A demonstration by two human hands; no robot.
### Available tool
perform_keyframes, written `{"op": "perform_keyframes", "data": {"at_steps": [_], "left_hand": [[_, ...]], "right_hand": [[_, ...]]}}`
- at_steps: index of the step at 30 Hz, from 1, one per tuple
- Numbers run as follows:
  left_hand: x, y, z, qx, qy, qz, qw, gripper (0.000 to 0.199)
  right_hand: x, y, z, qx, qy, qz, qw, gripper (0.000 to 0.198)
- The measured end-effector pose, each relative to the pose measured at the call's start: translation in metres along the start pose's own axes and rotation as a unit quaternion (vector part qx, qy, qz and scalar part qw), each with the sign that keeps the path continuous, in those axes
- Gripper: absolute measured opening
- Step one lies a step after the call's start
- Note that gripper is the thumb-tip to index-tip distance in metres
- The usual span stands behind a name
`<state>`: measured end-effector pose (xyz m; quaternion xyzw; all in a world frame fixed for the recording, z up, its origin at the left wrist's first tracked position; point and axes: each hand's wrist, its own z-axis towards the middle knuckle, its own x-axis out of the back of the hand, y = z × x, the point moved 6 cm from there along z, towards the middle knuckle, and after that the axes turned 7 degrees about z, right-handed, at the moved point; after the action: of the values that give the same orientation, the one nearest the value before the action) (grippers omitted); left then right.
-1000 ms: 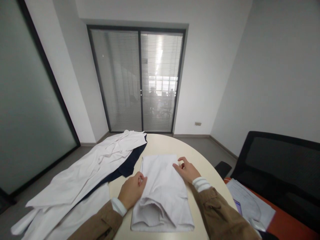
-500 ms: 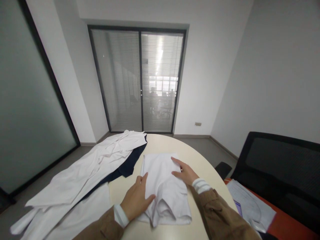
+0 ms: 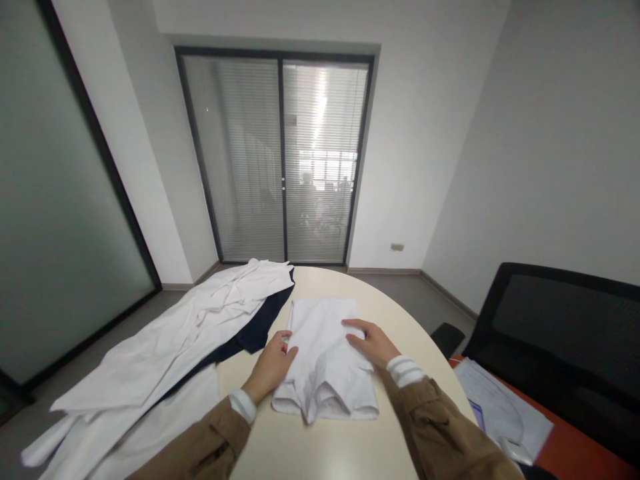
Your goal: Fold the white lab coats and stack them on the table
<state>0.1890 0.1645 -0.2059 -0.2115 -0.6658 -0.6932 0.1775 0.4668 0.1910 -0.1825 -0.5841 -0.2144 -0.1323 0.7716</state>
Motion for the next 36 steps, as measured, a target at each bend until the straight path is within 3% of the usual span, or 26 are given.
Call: {"op": "perform_keyframes", "data": {"at_steps": [3, 5, 8, 12, 14, 16, 18, 20, 23, 29, 33, 36], "left_hand": [[0.003, 0.0, 0.0, 0.044, -0.013, -0.153, 0.987, 0.048], [0.008, -0.002, -0.002, 0.069, -0.009, -0.181, 0.981, 0.05], [0.01, -0.004, -0.009, 0.075, -0.03, -0.143, 0.986, 0.065], [0.003, -0.005, -0.024, 0.077, -0.111, -0.082, 0.987, 0.089], [0.001, -0.005, -0.028, 0.072, -0.134, -0.069, 0.986, 0.089], [0.003, -0.004, -0.029, 0.054, -0.141, -0.059, 0.987, 0.082], [0.007, 0.0, -0.026, 0.012, -0.132, -0.036, 0.991, 0.073], [0.012, 0.006, -0.023, -0.044, -0.103, -0.004, 0.994, 0.064], [0.013, 0.012, -0.018, -0.086, -0.069, 0.024, 0.994, 0.055], [0.005, 0.014, -0.013, -0.115, 0.003, 0.002, 0.993, 0.048], [0.009, 0.008, -0.011, -0.083, 0.02, -0.043, 0.995, 0.049], [0.015, 0.001, -0.008, -0.039, 0.038, -0.103, 0.993, 0.055]], "right_hand": [[-0.002, -0.001, -0.001, -0.02, -0.04, 0.04, 0.998, 0.04], [-0.008, 0.0, -0.005, -0.058, -0.095, 0.073, 0.991, 0.041], [-0.015, 0.002, -0.011, -0.088, -0.157, 0.102, 0.978, 0.048], [-0.012, 0.0, -0.012, -0.053, -0.145, 0.118, 0.981, 0.068], [-0.012, -0.002, -0.015, -0.06, -0.165, 0.14, 0.974, 0.078], [-0.015, -0.007, -0.022, -0.079, -0.226, 0.166, 0.957, 0.093], [-0.02, -0.013, -0.031, -0.091, -0.304, 0.181, 0.931, 0.106], [-0.023, -0.018, -0.037, -0.092, -0.35, 0.178, 0.915, 0.105], [-0.026, -0.015, -0.033, -0.084, -0.328, 0.175, 0.924, 0.091], [-0.018, -0.003, -0.015, 0.009, -0.153, 0.081, 0.985, 0.074], [-0.019, -0.008, -0.016, 0.013, -0.155, 0.092, 0.983, 0.078], [-0.021, -0.011, -0.018, -0.011, -0.175, 0.148, 0.973, 0.068]]}}
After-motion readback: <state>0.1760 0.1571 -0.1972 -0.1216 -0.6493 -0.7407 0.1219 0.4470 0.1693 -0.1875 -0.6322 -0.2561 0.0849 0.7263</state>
